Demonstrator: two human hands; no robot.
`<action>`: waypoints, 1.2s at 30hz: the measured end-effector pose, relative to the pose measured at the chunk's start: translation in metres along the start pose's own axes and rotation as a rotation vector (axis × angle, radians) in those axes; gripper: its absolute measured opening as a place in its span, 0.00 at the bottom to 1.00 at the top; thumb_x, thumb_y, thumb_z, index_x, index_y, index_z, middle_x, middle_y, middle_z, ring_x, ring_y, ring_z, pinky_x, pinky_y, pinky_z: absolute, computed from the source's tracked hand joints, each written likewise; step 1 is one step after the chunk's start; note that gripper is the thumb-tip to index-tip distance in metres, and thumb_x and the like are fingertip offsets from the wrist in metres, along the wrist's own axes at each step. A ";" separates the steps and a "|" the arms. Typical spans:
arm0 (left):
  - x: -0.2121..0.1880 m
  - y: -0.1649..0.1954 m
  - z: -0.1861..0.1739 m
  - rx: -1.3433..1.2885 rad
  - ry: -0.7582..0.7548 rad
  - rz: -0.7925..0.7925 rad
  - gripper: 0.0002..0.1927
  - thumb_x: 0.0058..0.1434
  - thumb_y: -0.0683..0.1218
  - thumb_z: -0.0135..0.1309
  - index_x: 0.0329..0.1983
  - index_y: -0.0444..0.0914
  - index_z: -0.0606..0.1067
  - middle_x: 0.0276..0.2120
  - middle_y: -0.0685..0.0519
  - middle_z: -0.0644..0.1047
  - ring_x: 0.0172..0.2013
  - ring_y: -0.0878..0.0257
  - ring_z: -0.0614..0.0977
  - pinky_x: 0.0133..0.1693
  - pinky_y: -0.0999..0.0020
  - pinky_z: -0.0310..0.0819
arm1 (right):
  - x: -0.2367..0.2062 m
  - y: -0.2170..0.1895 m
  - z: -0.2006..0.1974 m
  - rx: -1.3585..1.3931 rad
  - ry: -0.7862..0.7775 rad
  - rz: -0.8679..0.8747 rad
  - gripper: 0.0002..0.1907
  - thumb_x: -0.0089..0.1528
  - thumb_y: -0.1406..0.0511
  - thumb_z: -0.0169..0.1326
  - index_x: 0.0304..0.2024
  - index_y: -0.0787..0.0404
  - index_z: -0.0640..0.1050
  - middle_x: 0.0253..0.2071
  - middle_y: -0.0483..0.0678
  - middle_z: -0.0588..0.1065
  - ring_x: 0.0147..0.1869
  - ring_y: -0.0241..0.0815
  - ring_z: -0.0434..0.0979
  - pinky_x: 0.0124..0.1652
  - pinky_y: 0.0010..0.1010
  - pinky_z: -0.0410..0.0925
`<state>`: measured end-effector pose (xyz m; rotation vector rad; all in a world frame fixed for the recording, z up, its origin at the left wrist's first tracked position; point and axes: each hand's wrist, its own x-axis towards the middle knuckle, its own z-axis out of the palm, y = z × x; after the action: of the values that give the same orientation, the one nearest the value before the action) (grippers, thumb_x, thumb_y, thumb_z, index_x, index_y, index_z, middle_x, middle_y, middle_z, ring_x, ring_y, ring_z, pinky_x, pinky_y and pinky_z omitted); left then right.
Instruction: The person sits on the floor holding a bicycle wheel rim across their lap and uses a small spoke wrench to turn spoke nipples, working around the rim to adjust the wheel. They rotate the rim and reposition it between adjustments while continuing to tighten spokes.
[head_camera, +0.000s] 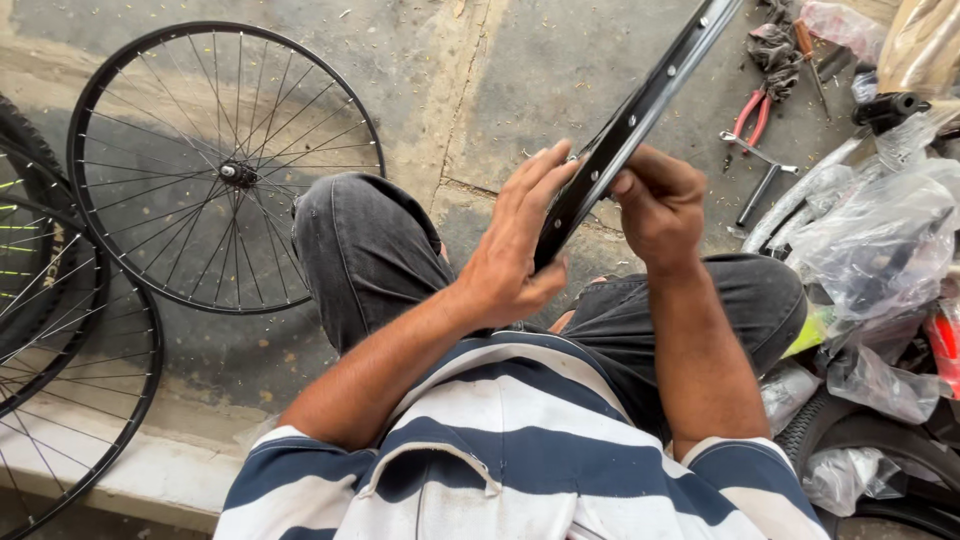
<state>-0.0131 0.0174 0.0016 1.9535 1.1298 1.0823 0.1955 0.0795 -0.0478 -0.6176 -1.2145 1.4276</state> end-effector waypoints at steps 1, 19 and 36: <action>-0.004 -0.002 0.000 -0.023 0.008 -0.013 0.47 0.53 0.38 0.55 0.78 0.36 0.52 0.77 0.39 0.55 0.78 0.41 0.55 0.79 0.51 0.48 | 0.001 0.000 -0.002 0.117 -0.007 0.067 0.14 0.71 0.68 0.58 0.55 0.74 0.79 0.50 0.57 0.80 0.54 0.44 0.81 0.56 0.30 0.74; -0.015 -0.004 0.013 -0.237 -0.006 -0.166 0.52 0.55 0.40 0.59 0.80 0.33 0.45 0.74 0.37 0.61 0.75 0.43 0.63 0.73 0.55 0.58 | -0.008 -0.007 0.020 -0.146 0.069 0.011 0.17 0.62 0.73 0.64 0.45 0.62 0.68 0.51 0.53 0.78 0.54 0.40 0.81 0.55 0.36 0.77; -0.012 -0.005 0.018 -0.232 0.040 -0.174 0.53 0.54 0.39 0.61 0.80 0.36 0.46 0.71 0.38 0.63 0.74 0.42 0.64 0.74 0.53 0.56 | -0.001 0.001 0.026 -1.089 0.248 -0.457 0.22 0.61 0.65 0.74 0.36 0.64 0.70 0.44 0.51 0.81 0.44 0.40 0.84 0.41 0.33 0.75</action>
<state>-0.0030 0.0063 -0.0146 1.6303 1.1192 1.1090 0.1721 0.0695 -0.0402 -1.1016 -1.7427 0.2047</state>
